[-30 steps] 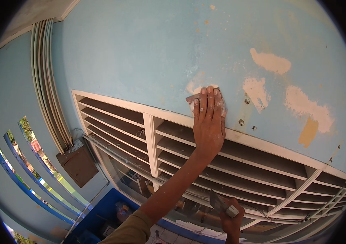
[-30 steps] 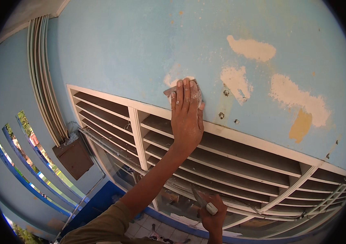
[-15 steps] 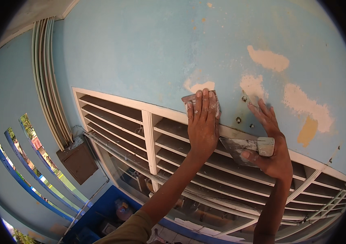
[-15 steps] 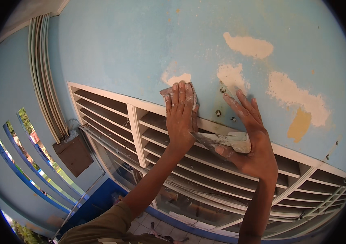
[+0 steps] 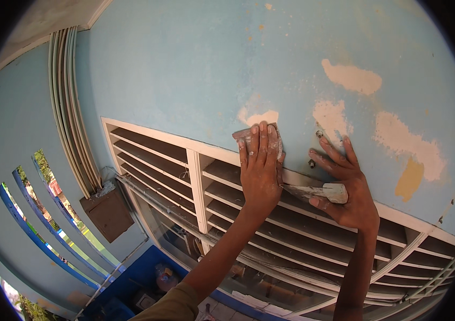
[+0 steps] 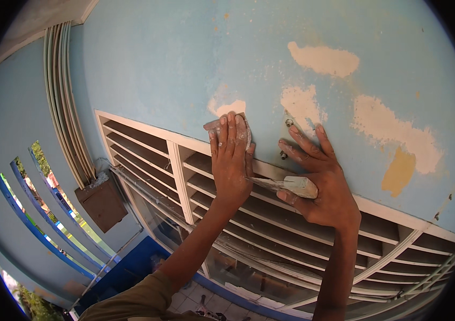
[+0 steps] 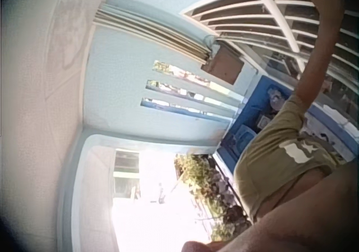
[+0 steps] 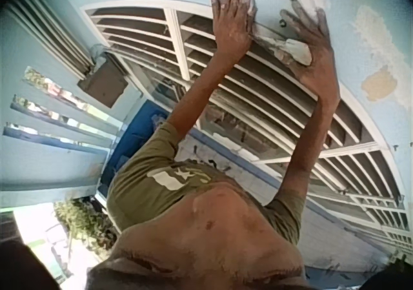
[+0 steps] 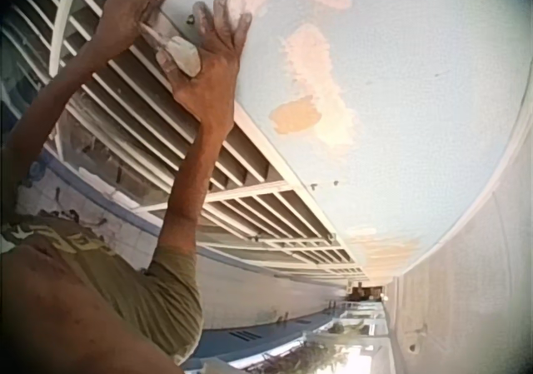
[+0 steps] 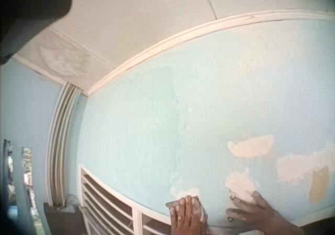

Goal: The person sands a wall above a window using a sanding block and a scraper.

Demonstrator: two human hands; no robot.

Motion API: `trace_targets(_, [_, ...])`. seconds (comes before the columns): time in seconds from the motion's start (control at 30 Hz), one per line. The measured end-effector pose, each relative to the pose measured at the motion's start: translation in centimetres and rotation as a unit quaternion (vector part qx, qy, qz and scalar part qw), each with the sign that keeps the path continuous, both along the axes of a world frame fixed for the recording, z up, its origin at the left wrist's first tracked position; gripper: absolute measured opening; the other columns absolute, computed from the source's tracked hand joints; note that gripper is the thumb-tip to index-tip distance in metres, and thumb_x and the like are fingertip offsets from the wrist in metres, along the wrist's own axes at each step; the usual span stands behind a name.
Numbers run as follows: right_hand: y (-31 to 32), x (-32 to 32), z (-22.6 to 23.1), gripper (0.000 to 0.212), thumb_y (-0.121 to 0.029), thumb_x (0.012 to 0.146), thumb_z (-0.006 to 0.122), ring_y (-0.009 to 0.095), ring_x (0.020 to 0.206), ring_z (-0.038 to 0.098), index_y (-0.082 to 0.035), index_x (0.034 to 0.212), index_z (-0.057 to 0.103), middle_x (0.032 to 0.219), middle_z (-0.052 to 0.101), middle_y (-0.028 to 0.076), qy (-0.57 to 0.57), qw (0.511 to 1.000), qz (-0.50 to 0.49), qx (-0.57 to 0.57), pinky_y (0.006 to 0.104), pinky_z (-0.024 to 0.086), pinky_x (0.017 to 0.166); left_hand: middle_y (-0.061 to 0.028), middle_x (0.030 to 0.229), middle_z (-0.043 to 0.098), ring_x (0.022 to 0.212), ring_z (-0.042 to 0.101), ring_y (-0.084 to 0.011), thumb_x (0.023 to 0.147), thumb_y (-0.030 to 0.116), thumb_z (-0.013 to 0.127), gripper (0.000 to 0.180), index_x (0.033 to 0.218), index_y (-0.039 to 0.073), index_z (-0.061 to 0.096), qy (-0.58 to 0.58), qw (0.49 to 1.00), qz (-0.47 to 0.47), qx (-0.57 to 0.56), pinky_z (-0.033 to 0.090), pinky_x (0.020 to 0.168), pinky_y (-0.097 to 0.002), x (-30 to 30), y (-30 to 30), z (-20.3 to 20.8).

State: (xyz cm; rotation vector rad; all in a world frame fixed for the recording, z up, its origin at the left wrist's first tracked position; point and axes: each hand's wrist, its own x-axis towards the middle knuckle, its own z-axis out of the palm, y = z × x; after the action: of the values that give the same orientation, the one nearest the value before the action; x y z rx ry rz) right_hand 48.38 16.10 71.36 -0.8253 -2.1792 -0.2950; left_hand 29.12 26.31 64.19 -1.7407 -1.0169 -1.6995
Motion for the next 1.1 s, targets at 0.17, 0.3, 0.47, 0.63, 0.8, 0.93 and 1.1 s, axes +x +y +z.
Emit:
trace_targets(0.17, [0.0, 0.0, 0.1, 0.048, -0.023, 0.076, 0.088, 0.031, 0.154, 0.042, -0.005, 0.120, 0.078, 0.149, 0.064, 0.010, 0.014, 1.000, 0.024, -0.013, 0.0515, 0.011, 0.134, -0.0213, 0.170, 0.035, 0.161, 0.026, -0.0368, 0.107, 0.010, 0.054, 0.057, 0.161, -0.001, 0.040, -0.022, 0.999, 0.018, 0.030, 0.017, 0.128, -0.0597, 0.1, 0.8, 2.8])
trace_targets(0.3, [-0.2, 0.3, 0.2, 0.029, -0.025, 0.077, 0.087, 0.031, 0.154, 0.041, -0.006, 0.100, 0.083, 0.147, 0.066, 0.011, 0.017, 0.999, 0.032, -0.001, 0.0529, 0.010, 0.134, -0.0210, 0.170, 0.035, 0.161, 0.026, -0.0365, 0.109, 0.013, 0.051, 0.055, 0.161, -0.001, 0.039, -0.029, 0.999, 0.028, -0.034, 0.016, 0.128, -0.0590, 0.8, 0.2, -0.9])
trace_targets(0.47, [0.2, 0.3, -0.1, 0.019, -0.026, 0.078, 0.087, 0.031, 0.154, 0.042, -0.008, 0.083, 0.082, 0.145, 0.067, 0.011, 0.021, 0.999, 0.038, -0.001, 0.0536, 0.010, 0.133, -0.0215, 0.170, 0.034, 0.161, 0.024, -0.0375, 0.110, 0.014, 0.049, 0.053, 0.160, -0.001, 0.041, -0.058, 0.998, 0.007, 0.017, 0.013, 0.128, -0.0606, 0.7, 0.5, 2.2])
trace_targets(0.63, [0.3, 0.1, -0.3, 0.021, -0.028, 0.080, 0.086, 0.032, 0.153, 0.044, -0.007, 0.082, 0.083, 0.142, 0.069, 0.012, 0.042, 0.998, 0.036, 0.009, 0.0534, 0.011, 0.133, -0.0218, 0.170, 0.035, 0.161, 0.025, -0.0389, 0.109, 0.014, 0.050, 0.054, 0.160, -0.001, 0.040, -0.047, 0.998, 0.030, -0.018, 0.012, 0.128, -0.0621, 1.0, -0.4, 0.0])
trace_targets(0.8, [0.2, -0.3, 0.0, 0.028, -0.027, 0.080, 0.085, 0.032, 0.150, 0.047, -0.006, 0.098, 0.084, 0.140, 0.070, 0.013, 0.048, 0.998, 0.040, 0.001, 0.0533, 0.012, 0.133, -0.0217, 0.170, 0.034, 0.161, 0.025, -0.0382, 0.109, 0.012, 0.050, 0.055, 0.161, -0.001, 0.038, -0.068, 0.997, 0.045, -0.006, 0.010, 0.127, -0.0641, 0.7, 0.2, 2.1])
trace_targets(0.93, [0.2, -0.2, -0.2, 0.034, -0.029, 0.080, 0.085, 0.032, 0.150, 0.048, -0.004, 0.103, 0.083, 0.140, 0.070, 0.014, 0.055, 0.998, 0.032, 0.007, 0.0529, 0.012, 0.133, -0.0195, 0.170, 0.035, 0.160, 0.027, -0.0364, 0.105, 0.011, 0.054, 0.057, 0.159, -0.002, 0.041, -0.068, 0.997, 0.037, -0.005, 0.007, 0.126, -0.0691, 1.1, -0.2, 0.8])
trace_targets(1.1, [0.7, 0.3, -0.3, 0.060, -0.032, 0.077, 0.086, 0.033, 0.149, 0.049, -0.003, 0.129, 0.075, 0.143, 0.066, 0.022, 0.047, 0.999, 0.027, 0.002, 0.0511, 0.011, 0.133, -0.0202, 0.171, 0.034, 0.161, 0.025, -0.0371, 0.107, 0.010, 0.052, 0.057, 0.161, -0.001, 0.039, -0.062, 0.997, 0.032, 0.015, 0.007, 0.126, -0.0689, 0.6, 0.4, 1.3])
